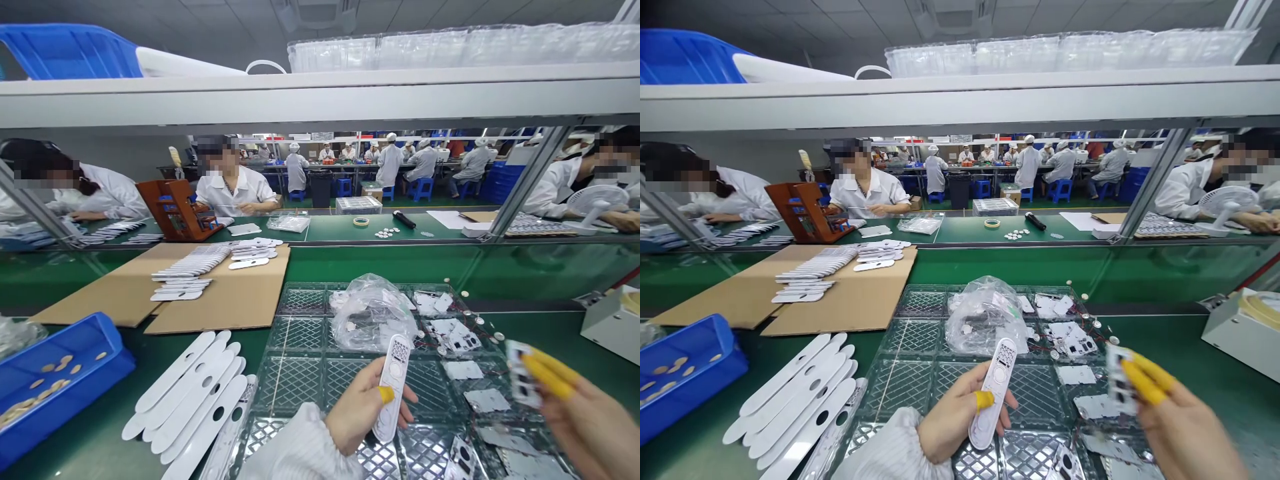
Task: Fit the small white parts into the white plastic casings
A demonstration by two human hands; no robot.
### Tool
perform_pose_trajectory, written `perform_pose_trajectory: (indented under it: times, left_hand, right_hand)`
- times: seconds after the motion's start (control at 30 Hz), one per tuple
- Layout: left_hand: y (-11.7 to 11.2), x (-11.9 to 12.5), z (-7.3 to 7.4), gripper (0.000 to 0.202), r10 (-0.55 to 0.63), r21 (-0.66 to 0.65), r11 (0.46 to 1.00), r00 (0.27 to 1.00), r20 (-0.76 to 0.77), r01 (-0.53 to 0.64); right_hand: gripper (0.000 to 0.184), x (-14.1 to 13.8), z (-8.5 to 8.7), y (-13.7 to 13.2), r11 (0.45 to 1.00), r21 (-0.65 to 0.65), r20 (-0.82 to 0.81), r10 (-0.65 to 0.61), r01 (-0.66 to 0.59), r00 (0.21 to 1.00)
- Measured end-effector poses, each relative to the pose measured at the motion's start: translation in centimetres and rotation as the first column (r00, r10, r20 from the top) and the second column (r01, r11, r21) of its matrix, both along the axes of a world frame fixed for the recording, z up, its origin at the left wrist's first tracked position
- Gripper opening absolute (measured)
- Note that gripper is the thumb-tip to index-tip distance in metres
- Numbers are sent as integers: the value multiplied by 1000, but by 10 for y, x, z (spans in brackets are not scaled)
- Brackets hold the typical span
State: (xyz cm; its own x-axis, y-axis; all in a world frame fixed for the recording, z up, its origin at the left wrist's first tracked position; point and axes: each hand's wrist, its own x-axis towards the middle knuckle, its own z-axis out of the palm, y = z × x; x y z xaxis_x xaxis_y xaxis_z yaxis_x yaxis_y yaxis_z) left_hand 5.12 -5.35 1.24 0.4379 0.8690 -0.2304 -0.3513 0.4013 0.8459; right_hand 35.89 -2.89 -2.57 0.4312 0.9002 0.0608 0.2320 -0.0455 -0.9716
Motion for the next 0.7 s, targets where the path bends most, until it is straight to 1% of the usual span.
perform_pose_trajectory:
  times: [0.03,0.07,0.1,0.13,0.17,0.23,0.33,0.43,0.53,0.63,0.7]
  left_hand:
    - [0,0,1,42,-8,7,1000,1000,11,8]
    - [0,0,1,43,-15,16,1000,1000,22,15]
    - [-1,0,1,45,-22,25,999,999,33,21]
    - [-1,0,2,46,-31,34,999,999,42,30]
    - [-1,1,2,46,-43,43,998,998,46,41]
    - [-1,1,1,44,-67,55,996,997,43,65]
    - [0,2,0,41,-86,61,995,996,27,84]
    - [1,2,-1,40,-80,63,995,996,27,78]
    - [1,1,-2,38,-72,78,995,997,23,70]
    - [0,1,-1,37,-73,95,993,997,12,72]
    - [-1,1,0,35,-76,106,992,997,12,74]
  right_hand:
    - [38,-33,13,-3,993,-62,-180,90,-102,980]
    - [39,-63,25,-6,980,-86,-283,151,-181,947]
    - [42,-89,35,-8,961,-102,-322,214,-259,922]
    - [43,-111,43,-9,947,-91,-333,262,-307,906]
    - [45,-128,48,-10,937,-66,-346,301,-343,889]
    - [44,-148,51,-10,929,0,-333,348,-369,876]
    - [42,-155,45,-8,936,66,-284,349,-345,893]
    - [37,-153,34,-6,940,74,-208,342,-334,916]
    - [32,-150,24,-4,931,76,-153,364,-356,919]
    - [33,-145,15,-1,926,74,-165,377,-370,911]
    - [39,-143,11,1,928,80,-212,372,-363,904]
